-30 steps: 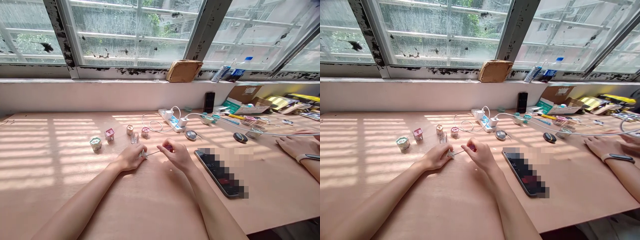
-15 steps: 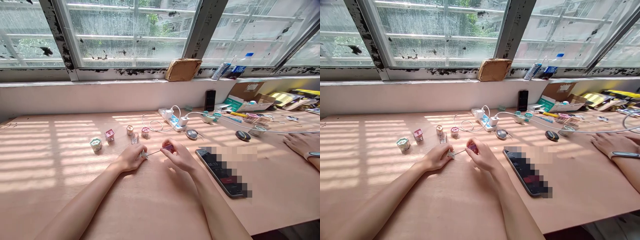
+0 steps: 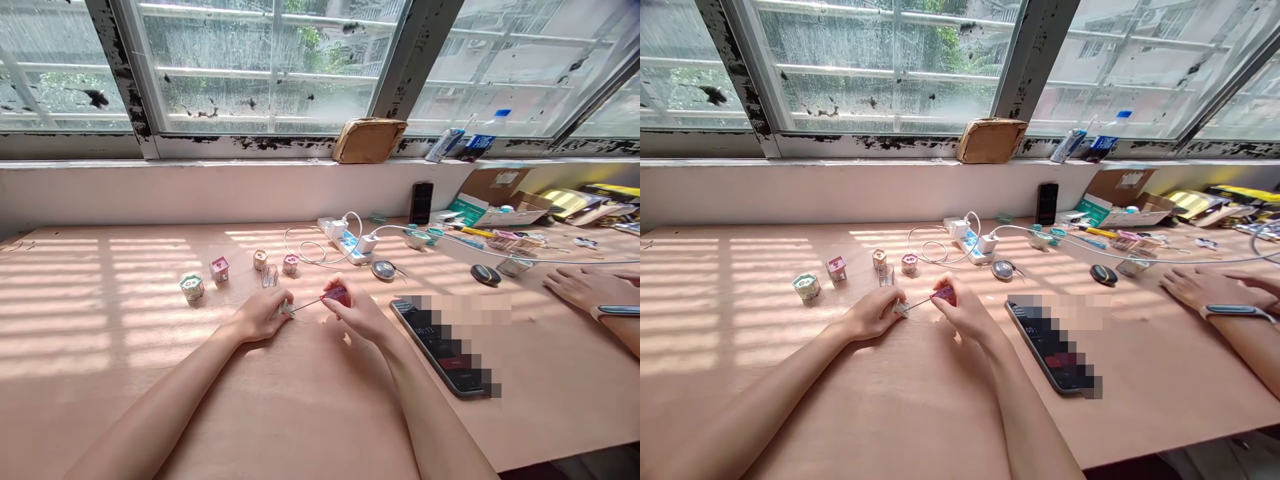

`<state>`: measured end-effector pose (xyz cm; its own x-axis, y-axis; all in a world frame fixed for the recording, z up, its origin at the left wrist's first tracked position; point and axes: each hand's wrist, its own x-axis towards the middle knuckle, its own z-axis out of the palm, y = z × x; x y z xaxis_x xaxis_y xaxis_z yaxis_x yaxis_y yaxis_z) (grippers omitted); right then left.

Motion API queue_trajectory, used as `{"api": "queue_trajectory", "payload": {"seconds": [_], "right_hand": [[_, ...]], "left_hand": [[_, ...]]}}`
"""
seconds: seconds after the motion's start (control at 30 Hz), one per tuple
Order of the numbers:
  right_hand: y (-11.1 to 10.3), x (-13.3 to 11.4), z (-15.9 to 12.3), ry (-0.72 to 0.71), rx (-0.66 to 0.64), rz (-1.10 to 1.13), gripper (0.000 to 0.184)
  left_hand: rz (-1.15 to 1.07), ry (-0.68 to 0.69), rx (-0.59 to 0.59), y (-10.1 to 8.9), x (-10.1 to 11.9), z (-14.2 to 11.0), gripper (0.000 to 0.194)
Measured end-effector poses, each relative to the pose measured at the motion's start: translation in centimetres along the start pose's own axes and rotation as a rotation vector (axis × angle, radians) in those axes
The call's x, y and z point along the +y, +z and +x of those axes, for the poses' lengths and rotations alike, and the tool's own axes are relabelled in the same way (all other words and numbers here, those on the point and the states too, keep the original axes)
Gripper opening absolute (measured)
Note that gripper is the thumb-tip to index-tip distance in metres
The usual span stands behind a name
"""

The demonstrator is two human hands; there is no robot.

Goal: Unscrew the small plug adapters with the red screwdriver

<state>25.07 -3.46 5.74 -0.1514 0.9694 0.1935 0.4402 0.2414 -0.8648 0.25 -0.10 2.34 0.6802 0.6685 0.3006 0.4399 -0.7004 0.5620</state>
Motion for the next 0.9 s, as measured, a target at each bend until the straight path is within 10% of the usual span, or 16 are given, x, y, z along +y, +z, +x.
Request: {"api": "queue_trajectory", "payload": {"seconds": [0.9], "right_hand": [[0.60,-0.20,-0.11,-0.014,0.069,-0.084,0.042]], "left_hand": [[-0.017,-0.015,0.010,-0.02,0.12,-0.04,0.014]]}}
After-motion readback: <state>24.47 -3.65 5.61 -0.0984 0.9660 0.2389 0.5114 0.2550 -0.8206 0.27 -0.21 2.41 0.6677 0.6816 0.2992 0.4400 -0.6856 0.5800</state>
